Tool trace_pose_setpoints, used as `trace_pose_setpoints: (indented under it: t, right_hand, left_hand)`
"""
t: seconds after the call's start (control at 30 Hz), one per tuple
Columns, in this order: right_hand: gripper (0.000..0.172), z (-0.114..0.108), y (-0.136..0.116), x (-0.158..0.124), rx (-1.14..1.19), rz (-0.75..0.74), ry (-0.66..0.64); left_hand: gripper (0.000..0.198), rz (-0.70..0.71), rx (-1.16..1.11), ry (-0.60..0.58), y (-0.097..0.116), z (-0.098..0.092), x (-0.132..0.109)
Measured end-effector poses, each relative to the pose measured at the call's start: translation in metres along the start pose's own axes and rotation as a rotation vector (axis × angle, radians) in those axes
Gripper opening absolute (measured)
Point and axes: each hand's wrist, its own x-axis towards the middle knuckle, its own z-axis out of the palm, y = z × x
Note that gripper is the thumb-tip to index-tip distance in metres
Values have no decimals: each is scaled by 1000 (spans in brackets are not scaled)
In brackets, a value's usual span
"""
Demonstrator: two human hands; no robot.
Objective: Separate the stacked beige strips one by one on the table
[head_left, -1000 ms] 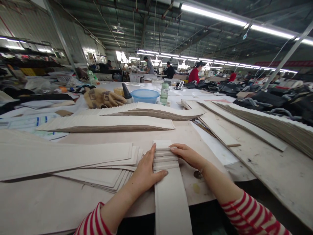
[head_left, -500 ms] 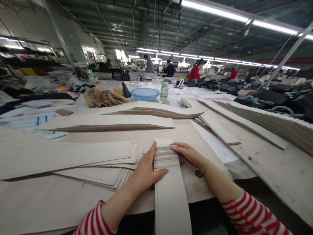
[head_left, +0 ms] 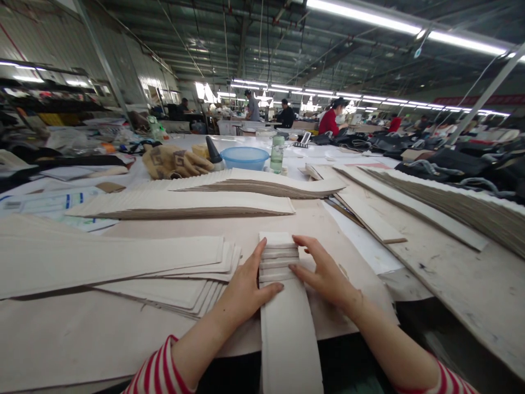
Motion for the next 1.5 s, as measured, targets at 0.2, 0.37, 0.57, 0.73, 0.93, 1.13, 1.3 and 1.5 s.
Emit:
trace_pose_setpoints:
  t: [0.2,0.37,0.57,0.73,0.93,1.13,1.3,1.5]
  right_hand:
    - [13,2,-19,-9,-402,-231,-303]
    - [17,5,-20,-2,-532,-220,-358]
    - [14,4,-26,6,-780,-411,-485]
    - [11,6,-38,12,-915,-553,-597]
    - [14,11,-40,15,-863,-498,-615]
    - [16,7,-32,21,-789,-369,-551]
    - [28,-4,-30,24,-706,-356,-569]
    - [15,1,-35,18,-805,-419,-589]
  left_hand:
    - [64,90,220,122,-2,6,-1]
    - [20,240,331,90,12,10,-22]
    - [21,307,308,41,18,16,-44]
    - [21,299,288,55,18,18,-43]
    - [20,274,256,46,18,17,-43]
    - [19,264,255,57,18,19,-43]
    - [17,267,238,84,16,21,-44]
    - [17,265,231,75,16,21,-44]
